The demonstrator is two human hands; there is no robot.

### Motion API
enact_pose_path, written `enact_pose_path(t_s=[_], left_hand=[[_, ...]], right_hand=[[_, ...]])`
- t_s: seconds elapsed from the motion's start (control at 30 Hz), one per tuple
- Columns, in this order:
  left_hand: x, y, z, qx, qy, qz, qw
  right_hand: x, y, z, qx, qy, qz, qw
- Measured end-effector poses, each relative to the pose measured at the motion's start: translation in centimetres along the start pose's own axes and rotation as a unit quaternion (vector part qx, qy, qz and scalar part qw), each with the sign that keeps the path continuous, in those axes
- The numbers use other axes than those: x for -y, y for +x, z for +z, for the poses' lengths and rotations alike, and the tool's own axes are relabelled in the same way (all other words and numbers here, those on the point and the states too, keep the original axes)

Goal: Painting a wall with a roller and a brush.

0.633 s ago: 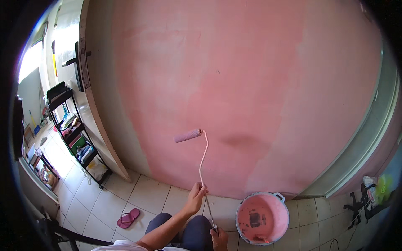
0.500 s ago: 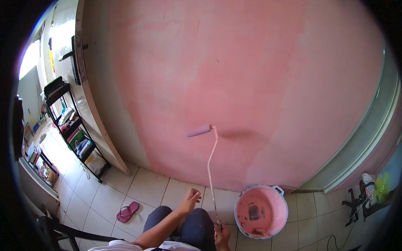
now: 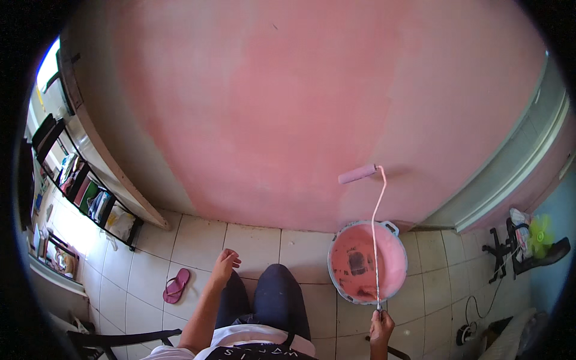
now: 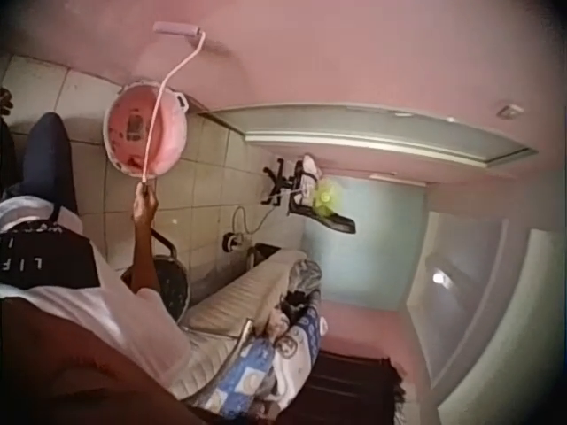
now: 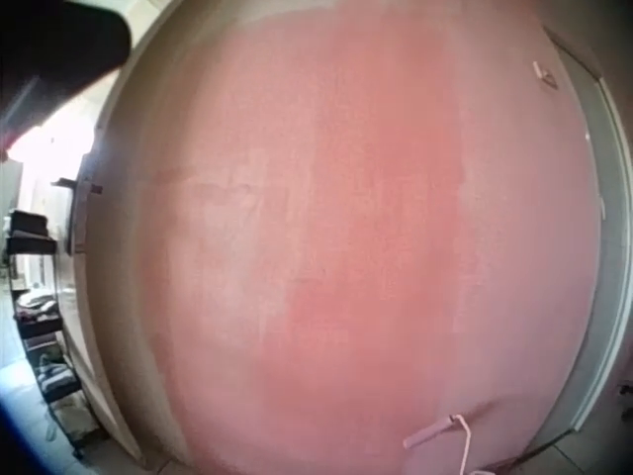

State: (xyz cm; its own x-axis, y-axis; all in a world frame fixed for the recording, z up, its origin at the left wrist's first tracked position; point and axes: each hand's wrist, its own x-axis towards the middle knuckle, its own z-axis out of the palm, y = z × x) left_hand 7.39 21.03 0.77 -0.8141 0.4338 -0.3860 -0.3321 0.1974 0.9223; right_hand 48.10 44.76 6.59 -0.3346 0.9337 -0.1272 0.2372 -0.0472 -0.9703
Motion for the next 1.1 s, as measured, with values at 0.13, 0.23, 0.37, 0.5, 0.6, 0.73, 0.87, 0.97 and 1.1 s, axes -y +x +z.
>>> enact_pose_path(t_s=[0.13,0.23,0.37,0.5,0.6,0.73,0.87,0.97,1.1], left_hand=[[-2.0,-1.5,1.3,0.063,0.012,0.01,0.998],[-1.9,-1.7,1.4,0.064,0.012,-0.046,0.997],[0.1,-1.3,2.5,0.088,0.043,-0.049,0.994],[-0.2,-2.4,6.4,0.164,0.054,-0.072,0.982],[0.3,-2.6,8.3,0.216,0.088,-0.072,0.97],[1.3,-2.8,9.7,0.247,0.136,-0.073,0.957],[2.5,-2.3,11.7,0.245,0.125,-0.089,0.957],[3.4,-2.3,15.3,0.277,0.107,-0.135,0.945],[6.5,-2.7,19.4,0.347,0.141,-0.139,0.917]], right_hand=[[-0.1,-1.4,-2.8,-0.023,-0.162,-0.026,0.986],[-0.7,-1.3,-3.3,-0.058,-0.3,-0.065,0.95],[-4.8,-2.7,-1.4,-0.028,-0.168,0.065,0.983],[-0.6,-3.8,3.1,0.079,0.123,0.313,0.939],[-3.2,-2.0,5.3,0.133,0.301,0.362,0.872],[-8.7,1.0,8.4,0.119,0.381,0.354,0.846],[-6.8,2.4,9.6,0.129,0.289,0.388,0.865],[-5.1,3.4,8.1,0.163,0.244,0.374,0.88],[-6.8,6.7,5.5,0.216,-0.019,0.394,0.893]])
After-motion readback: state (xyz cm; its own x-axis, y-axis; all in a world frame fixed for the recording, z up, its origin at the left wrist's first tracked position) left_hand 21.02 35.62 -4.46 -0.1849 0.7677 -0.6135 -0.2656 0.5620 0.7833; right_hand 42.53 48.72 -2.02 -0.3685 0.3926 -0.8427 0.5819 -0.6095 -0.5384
